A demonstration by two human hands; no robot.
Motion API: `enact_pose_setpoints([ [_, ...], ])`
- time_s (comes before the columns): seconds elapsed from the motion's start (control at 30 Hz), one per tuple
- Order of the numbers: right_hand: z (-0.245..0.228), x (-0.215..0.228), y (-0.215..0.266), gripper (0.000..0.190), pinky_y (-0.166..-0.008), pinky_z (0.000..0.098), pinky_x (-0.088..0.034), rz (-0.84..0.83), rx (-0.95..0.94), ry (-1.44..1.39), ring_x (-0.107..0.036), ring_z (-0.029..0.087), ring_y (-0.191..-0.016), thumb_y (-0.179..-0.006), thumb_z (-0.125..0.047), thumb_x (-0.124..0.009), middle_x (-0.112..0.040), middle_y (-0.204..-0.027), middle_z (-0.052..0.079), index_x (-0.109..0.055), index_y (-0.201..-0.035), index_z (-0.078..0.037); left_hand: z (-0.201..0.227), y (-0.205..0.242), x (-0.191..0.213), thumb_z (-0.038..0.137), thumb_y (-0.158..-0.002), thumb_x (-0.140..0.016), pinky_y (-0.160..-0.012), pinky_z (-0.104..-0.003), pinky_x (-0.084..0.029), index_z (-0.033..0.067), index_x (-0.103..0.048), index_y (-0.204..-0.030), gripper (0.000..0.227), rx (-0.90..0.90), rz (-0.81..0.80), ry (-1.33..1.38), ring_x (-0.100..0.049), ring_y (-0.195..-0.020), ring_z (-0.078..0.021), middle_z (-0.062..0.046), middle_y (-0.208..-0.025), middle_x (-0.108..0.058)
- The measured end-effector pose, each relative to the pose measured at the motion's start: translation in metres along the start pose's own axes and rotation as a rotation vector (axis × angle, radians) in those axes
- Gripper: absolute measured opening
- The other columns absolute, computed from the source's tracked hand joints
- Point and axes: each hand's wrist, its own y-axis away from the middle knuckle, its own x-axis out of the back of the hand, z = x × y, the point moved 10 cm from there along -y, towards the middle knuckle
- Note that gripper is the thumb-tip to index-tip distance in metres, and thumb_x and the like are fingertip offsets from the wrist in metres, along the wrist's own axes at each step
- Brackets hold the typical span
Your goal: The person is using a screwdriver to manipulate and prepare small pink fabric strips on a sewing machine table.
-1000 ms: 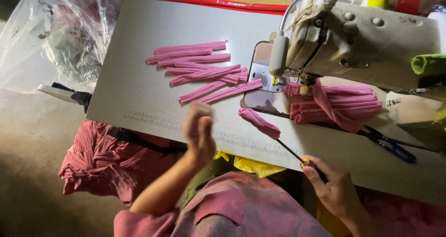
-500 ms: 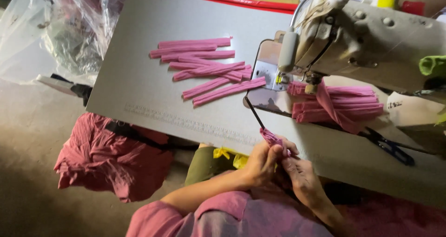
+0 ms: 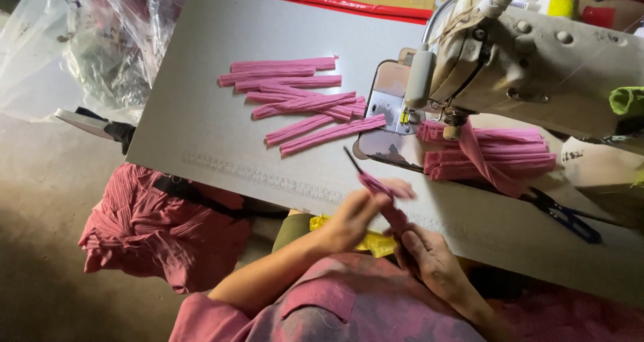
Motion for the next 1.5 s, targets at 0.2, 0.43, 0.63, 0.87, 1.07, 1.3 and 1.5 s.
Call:
enact_pose_setpoints([
  [0.2,0.025,0.009,0.010,0.040,-0.040,0.0208,-0.028,-0.130,-0.179,0.245,-0.038,0.008,-0.039,-0.077,-0.046,-0.052,-0.045,-0.047,0.000,-0.048,-0.065,-0.008,0.036,0.020,0.121,0.015,-0.094,-0.028,-0.044,-0.019,-0.029,0.0112,-0.046,-0.091,0.019,-0.081,0.542,0.210,-0.030,-0.048,-0.0065,0.003,-0.064,-0.039],
  [0.43,-0.009,-0.007,-0.019,0.013,-0.052,0.0203,-0.038,0.025,-0.068,0.347,-0.044,0.008,-0.052,-0.072,-0.018,-0.070,-0.049,-0.057,-0.002,-0.061,-0.075,-0.010,-0.001,0.041,0.069,0.040,-0.091,-0.025,-0.056,-0.024,-0.033,0.0098,-0.045,-0.066,0.044,0.528,0.235,-0.494,-0.039,-0.057,-0.0107,0.000,-0.062,-0.046],
  [0.63,-0.060,-0.030,-0.040,0.025,-0.068,0.0344,-0.048,0.082,0.259,0.142,-0.061,0.016,-0.072,-0.064,-0.002,-0.074,-0.065,-0.093,0.012,-0.051,-0.070,-0.007,-0.017,0.058,0.038,0.032,-0.096,-0.027,-0.060,-0.034,-0.044,0.0079,-0.053,-0.083,0.038,0.633,-0.065,-0.546,-0.051,-0.056,-0.0230,-0.009,-0.060,-0.052],
  [0.87,-0.067,-0.004,-0.035,0.023,-0.049,0.0208,-0.044,0.218,0.385,0.312,-0.056,0.008,-0.049,-0.062,-0.001,-0.073,-0.065,-0.059,0.005,-0.053,-0.057,-0.008,-0.026,0.107,0.061,0.022,-0.093,-0.033,-0.057,-0.037,-0.042,0.0060,-0.045,-0.072,0.029,0.447,-0.169,-0.284,-0.044,-0.058,-0.0214,-0.014,-0.057,-0.047],
  [1.07,-0.093,-0.009,-0.030,0.017,-0.044,0.0266,-0.043,0.247,0.328,0.543,-0.054,0.017,-0.043,-0.063,-0.007,-0.071,-0.063,-0.055,0.006,-0.054,-0.061,-0.010,-0.006,0.130,0.091,0.017,-0.076,-0.057,-0.049,-0.034,-0.044,0.0089,-0.055,-0.066,0.013,0.338,-0.004,-0.659,-0.051,-0.050,-0.0245,-0.010,-0.054,-0.054],
  [1.3,-0.116,-0.051,-0.024,0.012,-0.046,0.0241,-0.046,0.056,0.518,0.346,-0.055,0.019,-0.044,-0.068,-0.002,-0.065,-0.059,-0.055,0.003,-0.058,-0.063,-0.011,0.001,0.082,0.022,0.004,-0.071,-0.054,-0.062,-0.045,-0.044,0.0048,-0.056,-0.081,0.009,0.132,-0.151,-0.443,-0.055,-0.067,-0.0348,-0.013,-0.069,-0.057],
  [1.5,-0.114,-0.012,-0.049,0.014,-0.058,0.0297,-0.047,0.339,0.694,0.709,-0.061,0.024,-0.068,-0.075,-0.013,-0.065,-0.060,-0.087,0.004,-0.052,-0.071,-0.009,0.030,0.007,0.125,0.036,-0.091,-0.046,-0.053,-0.032,-0.043,0.0183,-0.055,-0.081,0.023,-0.029,0.124,-1.476,-0.057,-0.057,-0.0209,-0.002,-0.061,-0.053],
])
